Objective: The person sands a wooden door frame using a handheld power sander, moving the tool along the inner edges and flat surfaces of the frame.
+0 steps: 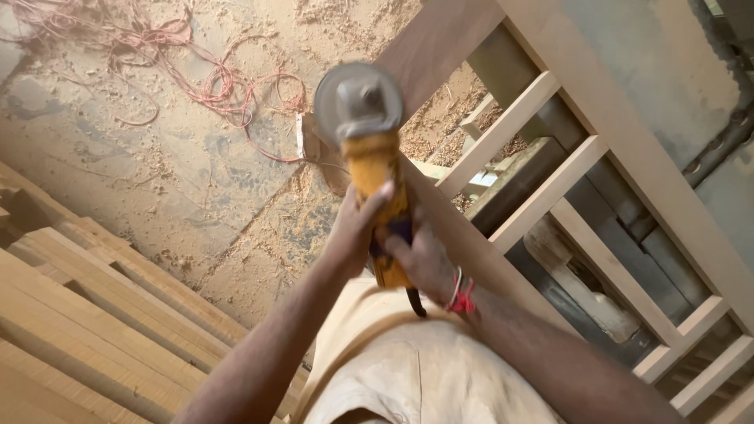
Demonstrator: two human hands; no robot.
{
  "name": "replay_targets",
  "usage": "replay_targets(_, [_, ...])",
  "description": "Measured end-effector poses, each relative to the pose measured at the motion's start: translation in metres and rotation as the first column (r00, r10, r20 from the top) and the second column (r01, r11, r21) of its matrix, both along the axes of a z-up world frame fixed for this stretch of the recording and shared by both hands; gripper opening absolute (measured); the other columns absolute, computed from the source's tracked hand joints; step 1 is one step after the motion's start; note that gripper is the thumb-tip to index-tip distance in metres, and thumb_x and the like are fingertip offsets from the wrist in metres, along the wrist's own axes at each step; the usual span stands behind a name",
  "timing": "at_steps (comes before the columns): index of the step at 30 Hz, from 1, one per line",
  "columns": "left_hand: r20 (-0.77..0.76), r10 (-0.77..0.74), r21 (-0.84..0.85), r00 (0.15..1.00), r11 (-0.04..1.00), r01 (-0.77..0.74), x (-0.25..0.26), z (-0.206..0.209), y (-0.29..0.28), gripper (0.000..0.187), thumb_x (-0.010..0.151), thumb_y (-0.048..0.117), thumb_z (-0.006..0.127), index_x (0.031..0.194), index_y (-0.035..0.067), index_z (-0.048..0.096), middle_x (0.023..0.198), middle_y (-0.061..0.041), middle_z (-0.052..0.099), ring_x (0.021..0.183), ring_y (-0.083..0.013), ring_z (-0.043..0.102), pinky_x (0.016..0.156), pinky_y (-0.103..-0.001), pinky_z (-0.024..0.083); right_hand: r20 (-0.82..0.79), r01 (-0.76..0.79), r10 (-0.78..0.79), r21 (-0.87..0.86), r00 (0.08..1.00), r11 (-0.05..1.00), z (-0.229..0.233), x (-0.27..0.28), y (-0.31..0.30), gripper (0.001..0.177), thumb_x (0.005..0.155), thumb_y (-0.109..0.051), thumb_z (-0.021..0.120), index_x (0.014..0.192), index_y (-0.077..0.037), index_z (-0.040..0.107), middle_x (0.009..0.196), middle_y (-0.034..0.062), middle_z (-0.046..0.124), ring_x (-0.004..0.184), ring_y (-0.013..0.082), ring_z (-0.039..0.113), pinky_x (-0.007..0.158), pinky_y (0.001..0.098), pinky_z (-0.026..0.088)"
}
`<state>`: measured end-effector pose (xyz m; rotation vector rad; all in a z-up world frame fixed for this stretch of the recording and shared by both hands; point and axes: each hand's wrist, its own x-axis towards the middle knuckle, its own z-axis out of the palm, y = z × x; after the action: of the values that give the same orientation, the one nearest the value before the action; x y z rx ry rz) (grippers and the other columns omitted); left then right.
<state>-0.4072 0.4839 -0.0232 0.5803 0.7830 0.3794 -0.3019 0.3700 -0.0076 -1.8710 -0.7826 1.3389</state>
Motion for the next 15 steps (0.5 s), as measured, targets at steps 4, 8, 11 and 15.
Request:
replay_targets(4, [0.028,-0.020,-0.010,0.999,1.000,0.020,-0.017,0.018,-0.022,0.082,0.082,0.052,0.072,0.140,0.007,0.034,0.124,-0.016,0.056,0.115,-0.0246,0.063,0.097,-0.040,0.059,0.022,-0.100,0.098,0.206,0.995,0.974,0.010,-0.004,-0.021,0.080,0.098,-0.033,0.068,0.156,0.003,0.025,0.133,0.0172,0.057,0.122,0.0297,0.059,0.103,0.0413,0.047])
replay_targets(8, [0.041,-0.049,0.014,0.998,0.999,0.049,0.020,0.012,-0.009,0.075,0.086,0.051,0.071,0.137,0.005,0.040,0.119,-0.015,0.058,0.107,-0.0239,0.063,0.089,-0.037,0.059,-0.066,0.103,-0.100,0.046,0.993,0.994,0.015,0.024,-0.009,0.067,0.091,-0.038,0.069,0.143,-0.004,0.046,0.117,0.0125,0.069,0.106,0.0242,0.069,0.094,0.0394,0.055])
replay_targets(11, [0.173,-0.045,0.093,0.984,0.995,0.029,0.089,-0.008,0.025,0.065,0.088,0.051,0.073,0.124,0.001,0.054,0.105,-0.012,0.065,0.091,-0.0202,0.067,0.078,-0.034,0.059,-0.254,0.225,-0.225,-0.031,0.941,0.974,0.006,0.091,0.023,0.056,0.090,-0.038,0.071,0.133,-0.004,0.058,0.115,0.0122,0.071,0.103,0.0235,0.070,0.089,0.0392,0.058])
replay_targets(15, [0.126,-0.177,0.201,0.976,0.968,0.150,0.193,-0.022,0.091,0.063,0.090,0.055,0.075,0.108,-0.005,0.063,0.082,-0.010,0.059,0.064,-0.0171,0.059,0.055,-0.030,0.051,-0.322,0.343,-0.266,0.214,0.909,0.915,-0.004,0.175,0.076,0.050,0.100,-0.034,0.070,0.139,-0.004,0.057,0.122,0.0068,0.068,0.109,0.0191,0.068,0.095,0.0356,0.058])
